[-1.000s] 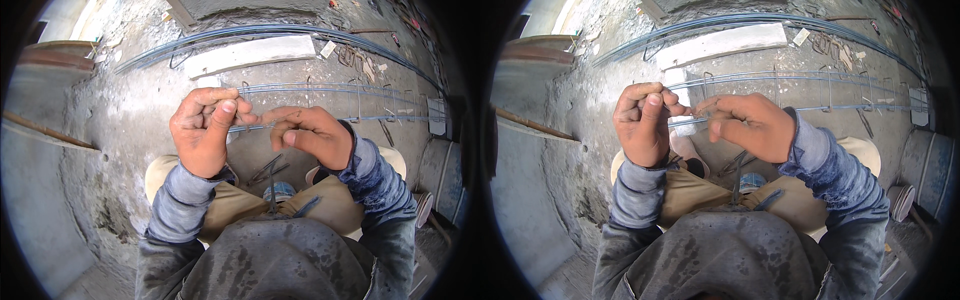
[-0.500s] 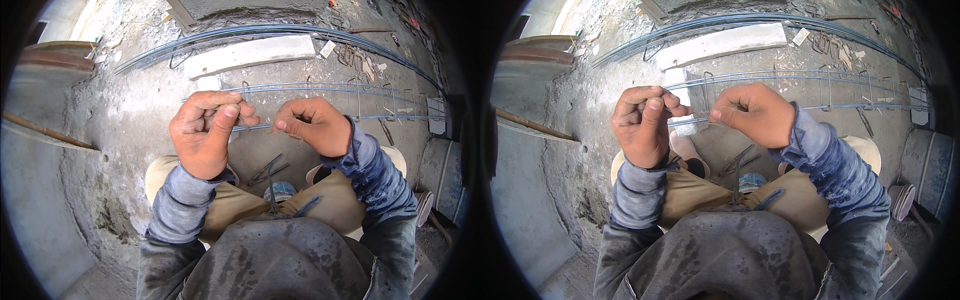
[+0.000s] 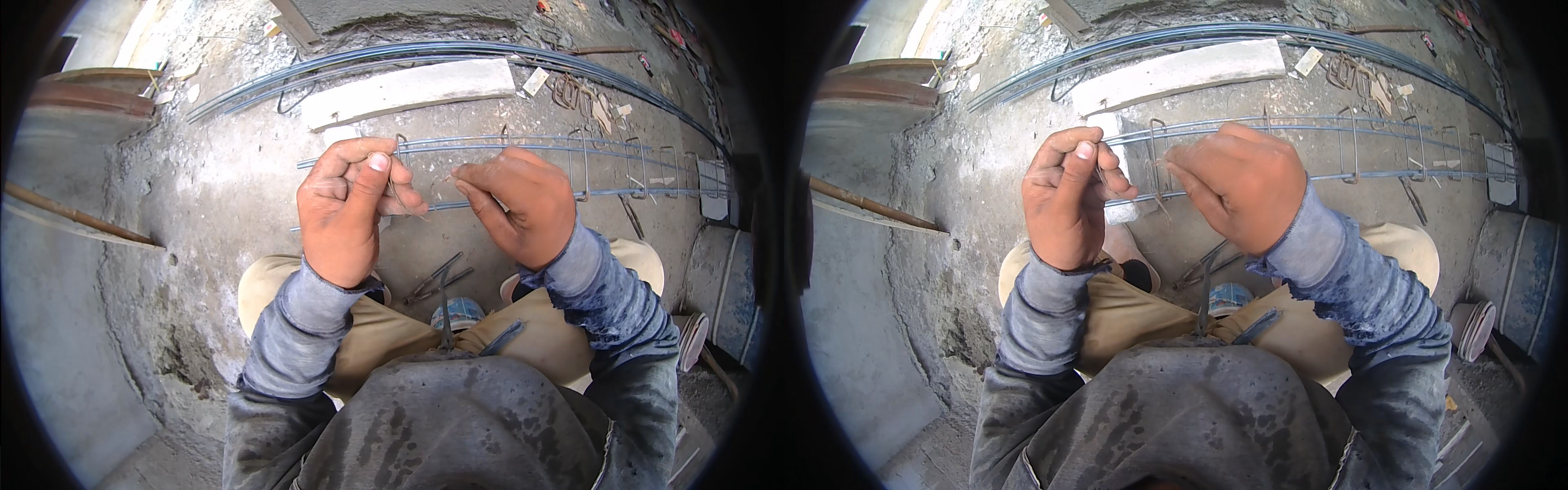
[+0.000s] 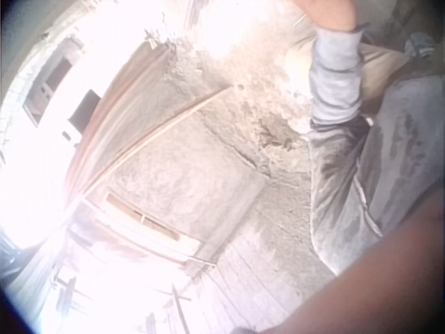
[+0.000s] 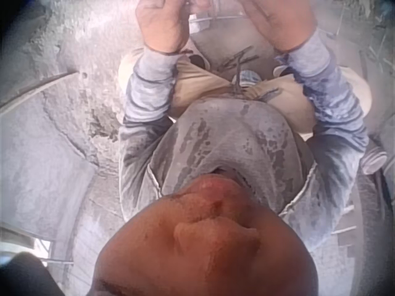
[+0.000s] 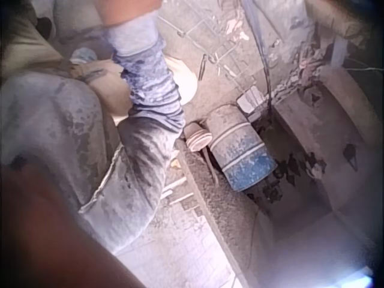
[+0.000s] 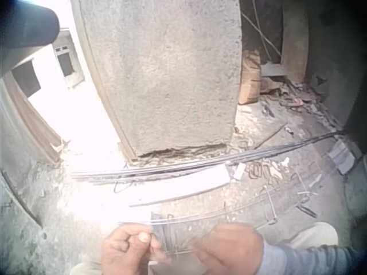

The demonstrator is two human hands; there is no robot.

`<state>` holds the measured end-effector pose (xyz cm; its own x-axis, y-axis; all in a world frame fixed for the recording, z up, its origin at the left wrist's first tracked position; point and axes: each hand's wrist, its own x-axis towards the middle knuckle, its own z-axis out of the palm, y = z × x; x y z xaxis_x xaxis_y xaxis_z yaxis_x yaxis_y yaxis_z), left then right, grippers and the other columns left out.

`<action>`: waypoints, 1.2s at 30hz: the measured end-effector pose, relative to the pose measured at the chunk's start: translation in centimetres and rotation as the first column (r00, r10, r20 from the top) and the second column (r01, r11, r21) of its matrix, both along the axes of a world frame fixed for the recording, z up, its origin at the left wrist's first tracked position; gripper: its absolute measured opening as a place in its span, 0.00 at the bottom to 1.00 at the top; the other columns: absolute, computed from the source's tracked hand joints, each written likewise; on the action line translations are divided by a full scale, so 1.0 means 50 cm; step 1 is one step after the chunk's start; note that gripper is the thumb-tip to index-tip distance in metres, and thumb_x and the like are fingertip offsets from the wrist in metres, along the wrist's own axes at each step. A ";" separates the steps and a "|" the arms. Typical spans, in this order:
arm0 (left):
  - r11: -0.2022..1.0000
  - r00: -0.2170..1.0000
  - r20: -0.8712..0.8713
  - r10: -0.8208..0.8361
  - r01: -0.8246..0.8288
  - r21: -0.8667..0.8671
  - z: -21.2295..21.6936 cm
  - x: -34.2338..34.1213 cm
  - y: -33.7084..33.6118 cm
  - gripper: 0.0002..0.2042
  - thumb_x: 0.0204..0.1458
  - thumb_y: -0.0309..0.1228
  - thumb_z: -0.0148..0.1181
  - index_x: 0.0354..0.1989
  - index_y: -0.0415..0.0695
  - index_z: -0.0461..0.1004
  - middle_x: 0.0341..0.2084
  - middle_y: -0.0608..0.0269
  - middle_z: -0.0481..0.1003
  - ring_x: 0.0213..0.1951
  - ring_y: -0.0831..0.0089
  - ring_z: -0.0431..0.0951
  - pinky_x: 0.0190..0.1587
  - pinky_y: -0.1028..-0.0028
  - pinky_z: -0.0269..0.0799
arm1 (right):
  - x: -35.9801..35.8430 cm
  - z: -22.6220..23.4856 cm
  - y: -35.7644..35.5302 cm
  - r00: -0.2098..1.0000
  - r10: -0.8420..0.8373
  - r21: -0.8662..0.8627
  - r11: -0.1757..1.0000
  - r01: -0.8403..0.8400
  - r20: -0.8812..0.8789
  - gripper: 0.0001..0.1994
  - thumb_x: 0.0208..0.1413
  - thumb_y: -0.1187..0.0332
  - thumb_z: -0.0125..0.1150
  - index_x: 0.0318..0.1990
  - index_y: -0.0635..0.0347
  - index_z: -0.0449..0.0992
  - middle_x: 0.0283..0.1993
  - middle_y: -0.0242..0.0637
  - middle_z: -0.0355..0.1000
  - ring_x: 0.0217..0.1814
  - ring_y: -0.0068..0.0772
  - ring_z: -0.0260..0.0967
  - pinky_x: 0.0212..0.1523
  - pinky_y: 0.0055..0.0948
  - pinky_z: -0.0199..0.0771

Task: The person uses pliers to twist small pieces of wire around rebar rods to assemble a metal cage on the floor of a construction site.

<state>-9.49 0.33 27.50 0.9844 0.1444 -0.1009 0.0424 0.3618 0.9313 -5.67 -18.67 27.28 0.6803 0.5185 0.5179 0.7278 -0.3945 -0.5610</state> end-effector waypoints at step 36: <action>0.614 0.852 -0.234 -0.468 0.504 0.607 0.013 0.023 0.061 0.19 0.50 0.22 0.55 0.53 0.35 0.67 0.40 0.61 0.75 0.20 0.90 0.60 0.25 0.88 0.59 | 0.099 -0.011 -0.098 0.605 0.141 0.006 0.976 -0.219 -0.784 0.08 0.59 0.68 0.53 0.35 0.64 0.74 0.26 0.27 0.67 0.25 0.16 0.58 0.26 0.18 0.61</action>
